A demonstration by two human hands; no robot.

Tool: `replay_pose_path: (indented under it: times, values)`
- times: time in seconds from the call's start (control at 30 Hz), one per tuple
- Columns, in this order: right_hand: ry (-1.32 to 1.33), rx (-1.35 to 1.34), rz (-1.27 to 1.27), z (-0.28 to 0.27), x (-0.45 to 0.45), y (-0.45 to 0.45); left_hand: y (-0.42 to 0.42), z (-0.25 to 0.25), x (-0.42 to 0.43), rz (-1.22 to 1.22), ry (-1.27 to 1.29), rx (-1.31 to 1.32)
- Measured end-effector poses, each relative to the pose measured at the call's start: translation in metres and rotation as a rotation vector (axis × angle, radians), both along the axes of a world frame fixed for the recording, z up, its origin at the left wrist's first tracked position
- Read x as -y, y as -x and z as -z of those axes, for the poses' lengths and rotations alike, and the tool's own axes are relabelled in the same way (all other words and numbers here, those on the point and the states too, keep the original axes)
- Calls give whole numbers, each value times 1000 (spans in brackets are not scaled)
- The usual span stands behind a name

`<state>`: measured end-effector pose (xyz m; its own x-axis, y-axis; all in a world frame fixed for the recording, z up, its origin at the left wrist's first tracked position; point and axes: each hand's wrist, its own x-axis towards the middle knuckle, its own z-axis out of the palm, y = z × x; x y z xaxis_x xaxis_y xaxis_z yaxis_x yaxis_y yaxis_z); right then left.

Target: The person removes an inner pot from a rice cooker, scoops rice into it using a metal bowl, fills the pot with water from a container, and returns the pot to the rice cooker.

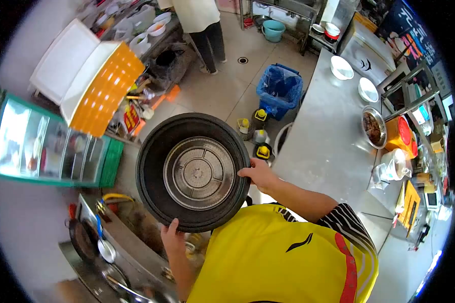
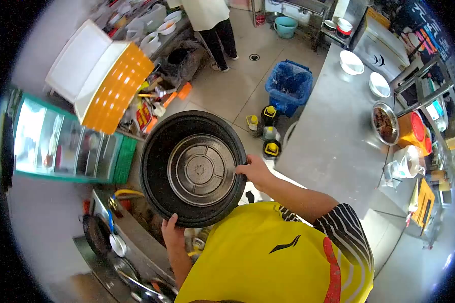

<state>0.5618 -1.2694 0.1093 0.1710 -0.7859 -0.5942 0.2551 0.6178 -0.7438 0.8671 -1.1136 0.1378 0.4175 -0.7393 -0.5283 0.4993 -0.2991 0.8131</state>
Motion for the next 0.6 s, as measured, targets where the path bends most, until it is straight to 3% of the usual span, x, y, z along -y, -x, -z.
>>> replay_pose_path:
  times: [0.07,0.2,0.3,0.57,0.6]
  values:
    - [1,12,41,4,45,-20,-36,21,63,57,76,-48]
    - [-34,12,231,16,144,-39,-84,24,221,232,-205,68]
    - [-94,6,381,-3,199,-35,-82,2,342,416,-225,102]
    - [-15,161,781,56,356,23,-14,25,640,841,-154,179]
    - [-77,126,831,65,382,35,12,8,668,871,-50,185]
